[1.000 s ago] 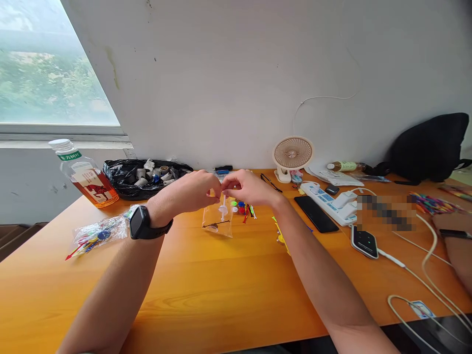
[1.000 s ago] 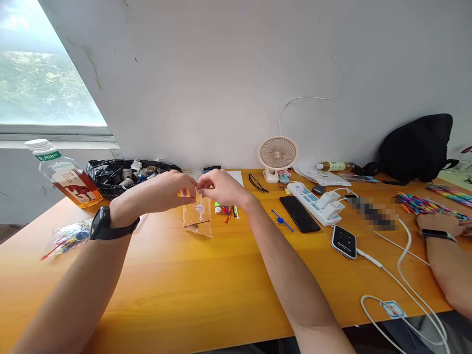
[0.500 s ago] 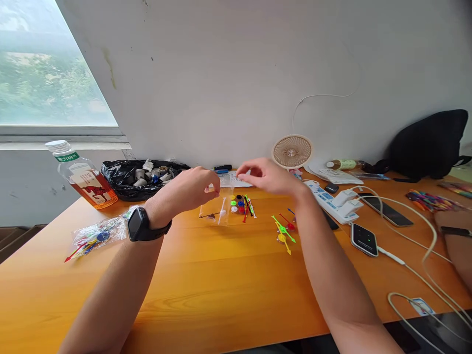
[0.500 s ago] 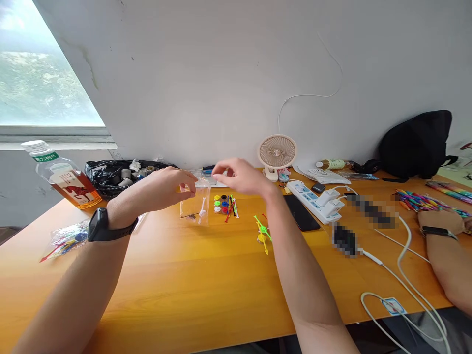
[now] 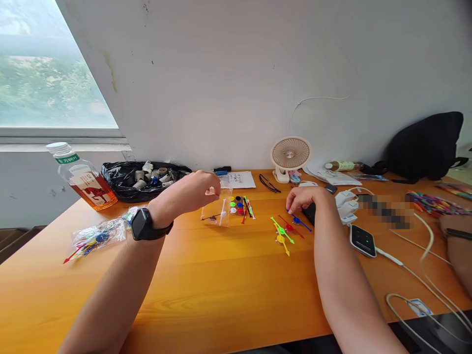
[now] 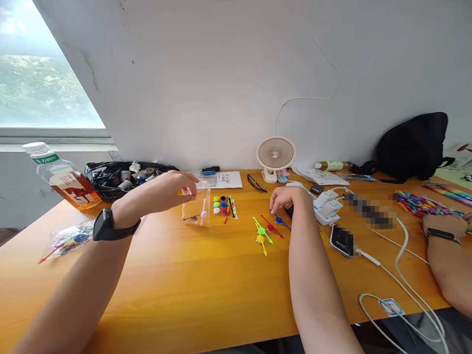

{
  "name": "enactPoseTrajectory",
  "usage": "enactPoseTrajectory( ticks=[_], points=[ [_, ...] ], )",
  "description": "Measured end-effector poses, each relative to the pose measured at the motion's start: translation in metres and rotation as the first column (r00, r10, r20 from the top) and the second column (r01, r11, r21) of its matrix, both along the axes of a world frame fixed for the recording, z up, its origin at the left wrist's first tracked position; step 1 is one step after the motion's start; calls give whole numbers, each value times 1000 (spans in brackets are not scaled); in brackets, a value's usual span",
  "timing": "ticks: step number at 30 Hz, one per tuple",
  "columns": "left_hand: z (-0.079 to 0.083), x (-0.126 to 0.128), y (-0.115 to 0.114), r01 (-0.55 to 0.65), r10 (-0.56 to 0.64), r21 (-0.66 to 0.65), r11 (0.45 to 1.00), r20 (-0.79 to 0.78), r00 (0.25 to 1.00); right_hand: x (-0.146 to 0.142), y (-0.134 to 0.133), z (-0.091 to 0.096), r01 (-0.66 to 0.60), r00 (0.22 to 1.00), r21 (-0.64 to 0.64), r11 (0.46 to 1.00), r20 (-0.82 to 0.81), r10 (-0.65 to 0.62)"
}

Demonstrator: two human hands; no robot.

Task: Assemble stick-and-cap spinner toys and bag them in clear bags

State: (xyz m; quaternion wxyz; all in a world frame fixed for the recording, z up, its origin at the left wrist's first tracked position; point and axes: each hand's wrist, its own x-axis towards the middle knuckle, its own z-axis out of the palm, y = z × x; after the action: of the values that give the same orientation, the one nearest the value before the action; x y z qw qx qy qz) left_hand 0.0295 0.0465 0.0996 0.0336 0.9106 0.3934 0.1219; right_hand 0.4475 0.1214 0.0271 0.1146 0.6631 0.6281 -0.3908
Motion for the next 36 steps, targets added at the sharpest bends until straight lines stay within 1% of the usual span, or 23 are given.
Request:
enactPoseTrajectory(
  ticks=[4,11,13,14,16,17,18,19,20,22,23,24,26,27,28,30,33,36],
  points=[
    [0,0,0,13,-13,9,1000,19,1000,0,2,-9,12,997,-35,999,-69,-14],
    [0,1,-1,55,-56,5,998,40,998,-4,3,-16,-30,989,-49,998,-145,23],
    [1,1,-2,56,-57,11,998,45,997,-3,1,-12,-66,982,-5,998,-175,64],
    [1,2,-2,56,-57,14,998,47,997,-4,0,-7,-78,977,47,996,-194,85],
    [2,2,-3,54,-55,18,998,46,997,-8,-5,7,-63,960,215,975,-254,118],
    [3,2,-4,54,-55,18,998,45,997,-13,-9,17,-18,945,321,947,-303,120],
    [3,3,-4,54,-55,18,998,43,998,-20,-13,27,39,915,425,905,-379,138],
    [4,3,-5,54,-54,18,998,41,998,-29,-18,38,105,870,523,846,-461,176],
    [4,3,-6,53,-53,17,998,40,998,-39,-23,49,193,815,602,775,-538,215],
    [4,4,-6,52,-53,15,999,37,998,-66,-34,67,363,703,679,638,-649,291],
    [4,4,-6,51,-51,14,999,37,998,-81,-39,73,420,648,688,592,-684,335],
    [4,4,-6,51,-52,16,999,38,998,-97,-44,78,451,601,689,567,-704,378],
    [4,5,-6,56,-57,20,998,40,998,-127,-52,83,464,543,694,550,-714,442],
    [4,5,-6,60,-61,21,998,43,997,-140,-55,83,453,535,705,546,-705,466],
    [4,5,-6,64,-65,20,998,45,997,-153,-58,82,431,542,722,540,-686,485],
    [4,5,-6,67,-68,13,998,52,996,-172,-61,77,350,589,759,549,-634,501],
    [3,6,-5,69,-69,-2,998,60,996,-191,-63,68,222,618,751,622,-602,506],
    [3,5,-4,72,-71,-13,997,68,995,-200,-61,59,149,661,710,689,-590,464]
  ],
)
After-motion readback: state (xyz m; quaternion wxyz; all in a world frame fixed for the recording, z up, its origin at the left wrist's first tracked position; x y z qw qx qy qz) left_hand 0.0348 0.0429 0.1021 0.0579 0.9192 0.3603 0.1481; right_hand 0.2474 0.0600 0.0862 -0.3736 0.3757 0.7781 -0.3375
